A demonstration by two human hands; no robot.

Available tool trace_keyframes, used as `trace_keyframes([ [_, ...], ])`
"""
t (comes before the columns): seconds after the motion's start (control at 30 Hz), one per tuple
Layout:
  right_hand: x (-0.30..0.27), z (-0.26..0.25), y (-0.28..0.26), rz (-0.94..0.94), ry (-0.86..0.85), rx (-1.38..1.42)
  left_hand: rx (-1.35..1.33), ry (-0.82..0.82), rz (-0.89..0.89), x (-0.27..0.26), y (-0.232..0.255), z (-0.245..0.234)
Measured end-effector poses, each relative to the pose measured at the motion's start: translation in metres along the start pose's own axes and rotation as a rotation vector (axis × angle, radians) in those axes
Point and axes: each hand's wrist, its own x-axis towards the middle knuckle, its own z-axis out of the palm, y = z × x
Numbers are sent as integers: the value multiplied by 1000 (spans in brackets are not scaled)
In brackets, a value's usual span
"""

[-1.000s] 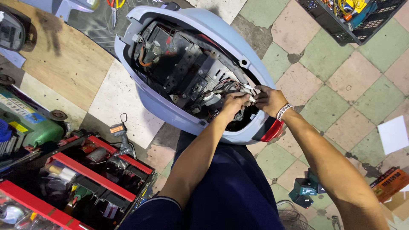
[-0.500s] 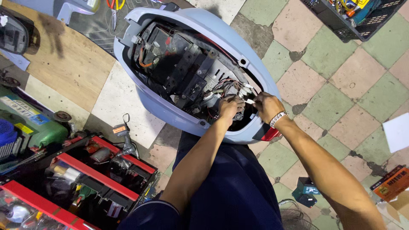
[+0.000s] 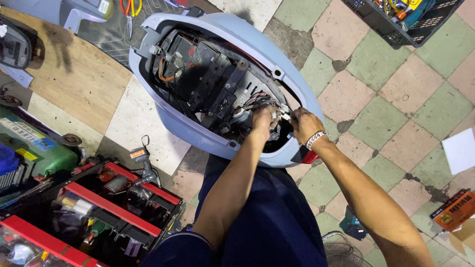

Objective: The person attaches a floor mat to the scooter frame, installs the rear body panel, and connects electrical wiring inside the engine compartment.

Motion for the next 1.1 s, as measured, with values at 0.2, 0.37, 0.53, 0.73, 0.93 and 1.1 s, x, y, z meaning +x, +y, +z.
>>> trace_keyframes([
  [0.2,1,-15,-13,156,-54,49,1014,19,469,-29,36,-24],
  [0.37,-1,-9,-8,-5,57,34,1017,80,611,-43,45,-17],
  [0.53,-12,2,-4,-150,176,152,200,-107,355,-27,16,-20],
  [0.73,-19,-1,2,-217,42,164,-81,-113,293,-37,-1,-5],
  [0.93,-26,-6,3,-181,-62,179,135,-80,438,-52,-1,17],
  [1.1,-23,0,6,-100,70,252,74,-61,244,-46,12,8],
])
